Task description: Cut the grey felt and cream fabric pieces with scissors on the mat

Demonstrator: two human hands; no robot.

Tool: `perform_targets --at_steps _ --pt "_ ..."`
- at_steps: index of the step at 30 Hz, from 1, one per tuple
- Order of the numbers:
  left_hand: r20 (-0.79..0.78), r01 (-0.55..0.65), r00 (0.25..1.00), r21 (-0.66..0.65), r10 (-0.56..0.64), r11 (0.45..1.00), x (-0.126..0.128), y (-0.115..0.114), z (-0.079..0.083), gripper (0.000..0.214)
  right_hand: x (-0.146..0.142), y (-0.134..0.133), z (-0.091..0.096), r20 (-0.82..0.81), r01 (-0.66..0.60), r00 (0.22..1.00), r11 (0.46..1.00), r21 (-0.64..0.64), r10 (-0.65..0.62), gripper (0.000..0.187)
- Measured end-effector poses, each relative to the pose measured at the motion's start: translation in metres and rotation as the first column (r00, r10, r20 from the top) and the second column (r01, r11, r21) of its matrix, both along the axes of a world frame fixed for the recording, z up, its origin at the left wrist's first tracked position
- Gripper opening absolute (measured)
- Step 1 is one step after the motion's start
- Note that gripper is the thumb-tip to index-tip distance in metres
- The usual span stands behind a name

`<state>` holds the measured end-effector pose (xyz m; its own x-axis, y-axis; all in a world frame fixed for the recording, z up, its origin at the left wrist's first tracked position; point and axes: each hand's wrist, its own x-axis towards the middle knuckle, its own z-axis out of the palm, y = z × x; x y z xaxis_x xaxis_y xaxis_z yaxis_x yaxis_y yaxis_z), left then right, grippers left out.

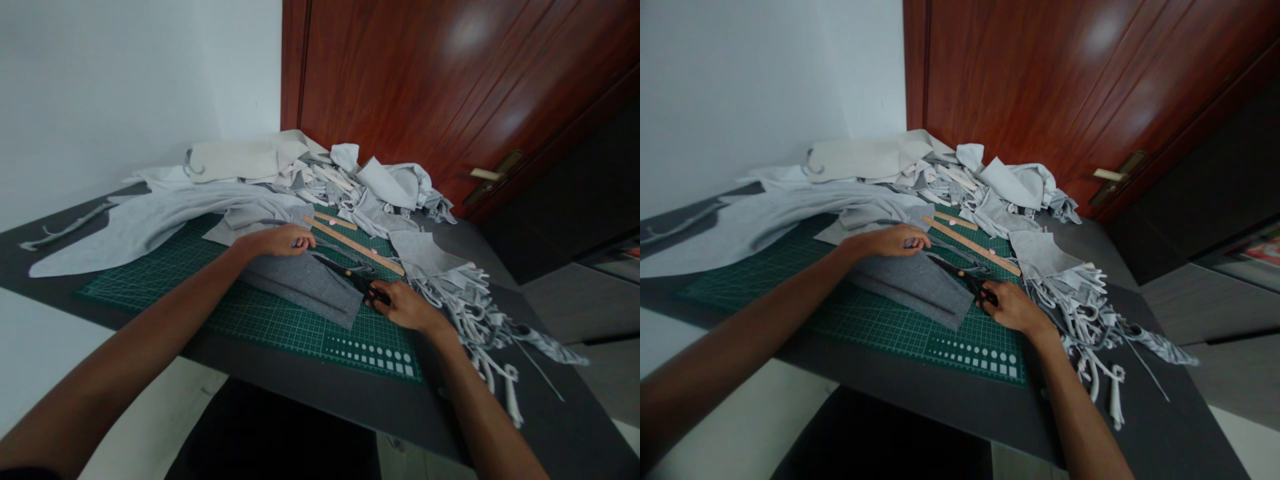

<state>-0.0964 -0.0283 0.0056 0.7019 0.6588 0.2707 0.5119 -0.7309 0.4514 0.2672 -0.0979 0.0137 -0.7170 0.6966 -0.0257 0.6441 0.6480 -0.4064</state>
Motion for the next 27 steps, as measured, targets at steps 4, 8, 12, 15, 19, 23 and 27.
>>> perform_targets --at_steps 4,8,12,15,19,23,27 --pt "0.0 -0.02 1.0 -0.018 0.02 1.0 -0.001 0.0003 -0.001 0.023 0.0002 0.0013 -0.0035 -0.015 0.021 1.0 1.0 0.01 -0.02 0.006" --pt "0.003 -0.021 1.0 -0.017 0.021 1.0 -0.001 0.0 -0.0013 0.017 0.001 0.0028 -0.0068 -0.011 0.036 0.999 0.999 0.013 -0.036 0.004" --pt "0.032 -0.018 0.999 -0.032 0.019 0.999 0.0001 -0.0014 -0.0012 0.015 0.0002 0.0019 -0.0063 0.004 0.047 0.999 0.999 0.011 -0.047 0.007" --pt "0.049 -0.022 0.999 -0.044 0.024 0.999 0.0009 -0.001 -0.0019 0.014 -0.0012 0.0013 -0.0062 0.012 0.059 0.998 0.998 0.013 -0.059 0.008" --pt "0.061 -0.039 0.997 -0.075 0.043 0.996 0.0009 -0.0002 -0.0029 0.014 -0.0036 0.0017 -0.0073 0.031 0.058 0.998 0.997 0.042 -0.059 0.007" --pt "0.069 -0.062 0.995 -0.11 0.07 0.992 0.0005 -0.0011 -0.0025 0.016 -0.0058 0.0017 -0.0069 0.037 0.061 0.997 0.995 0.075 -0.064 0.008" --pt "0.06 -0.061 0.996 -0.115 0.068 0.991 -0.0002 -0.0013 -0.0014 0.018 -0.0074 0.0013 -0.0053 0.039 0.063 0.997 0.995 0.081 -0.067 0.009"
